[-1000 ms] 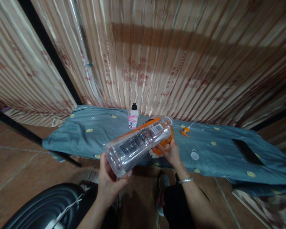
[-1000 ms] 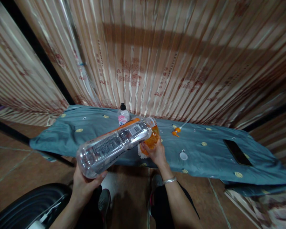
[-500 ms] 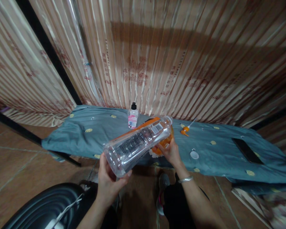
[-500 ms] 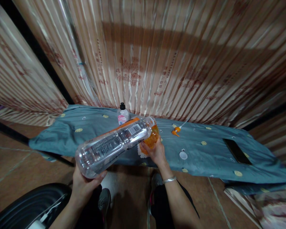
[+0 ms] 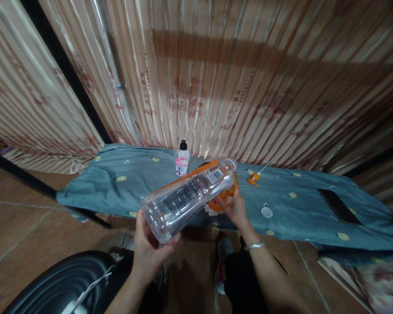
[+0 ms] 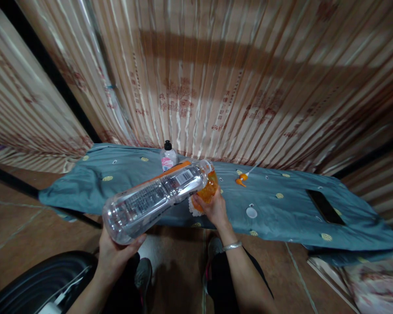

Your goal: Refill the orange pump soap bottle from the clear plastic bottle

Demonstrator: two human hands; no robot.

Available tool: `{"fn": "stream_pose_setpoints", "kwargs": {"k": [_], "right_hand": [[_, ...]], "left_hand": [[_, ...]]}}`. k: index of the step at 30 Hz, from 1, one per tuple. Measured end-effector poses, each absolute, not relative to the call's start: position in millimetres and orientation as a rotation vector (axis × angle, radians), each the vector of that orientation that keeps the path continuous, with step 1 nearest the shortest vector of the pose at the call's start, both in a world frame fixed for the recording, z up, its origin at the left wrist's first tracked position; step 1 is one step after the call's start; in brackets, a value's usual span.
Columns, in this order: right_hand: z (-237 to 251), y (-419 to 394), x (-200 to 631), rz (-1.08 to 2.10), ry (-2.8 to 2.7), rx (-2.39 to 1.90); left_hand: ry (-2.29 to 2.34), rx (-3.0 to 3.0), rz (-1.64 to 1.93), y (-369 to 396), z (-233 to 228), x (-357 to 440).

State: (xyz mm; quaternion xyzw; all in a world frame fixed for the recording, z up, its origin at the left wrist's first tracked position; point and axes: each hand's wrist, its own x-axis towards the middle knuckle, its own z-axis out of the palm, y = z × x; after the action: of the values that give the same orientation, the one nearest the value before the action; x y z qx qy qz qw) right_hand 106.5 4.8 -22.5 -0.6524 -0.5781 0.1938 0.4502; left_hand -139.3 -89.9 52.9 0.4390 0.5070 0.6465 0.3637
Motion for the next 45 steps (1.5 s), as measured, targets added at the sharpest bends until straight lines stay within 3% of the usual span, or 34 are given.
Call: {"fn": "stream_pose_setpoints", "kwargs": {"k": [45], "right_hand": [[-24.2, 5.2, 104.9, 0.435, -1.414, -1.608]], "left_hand": [[1.285, 1.117, 1.664, -89.8, 51.6, -140.1]]}}
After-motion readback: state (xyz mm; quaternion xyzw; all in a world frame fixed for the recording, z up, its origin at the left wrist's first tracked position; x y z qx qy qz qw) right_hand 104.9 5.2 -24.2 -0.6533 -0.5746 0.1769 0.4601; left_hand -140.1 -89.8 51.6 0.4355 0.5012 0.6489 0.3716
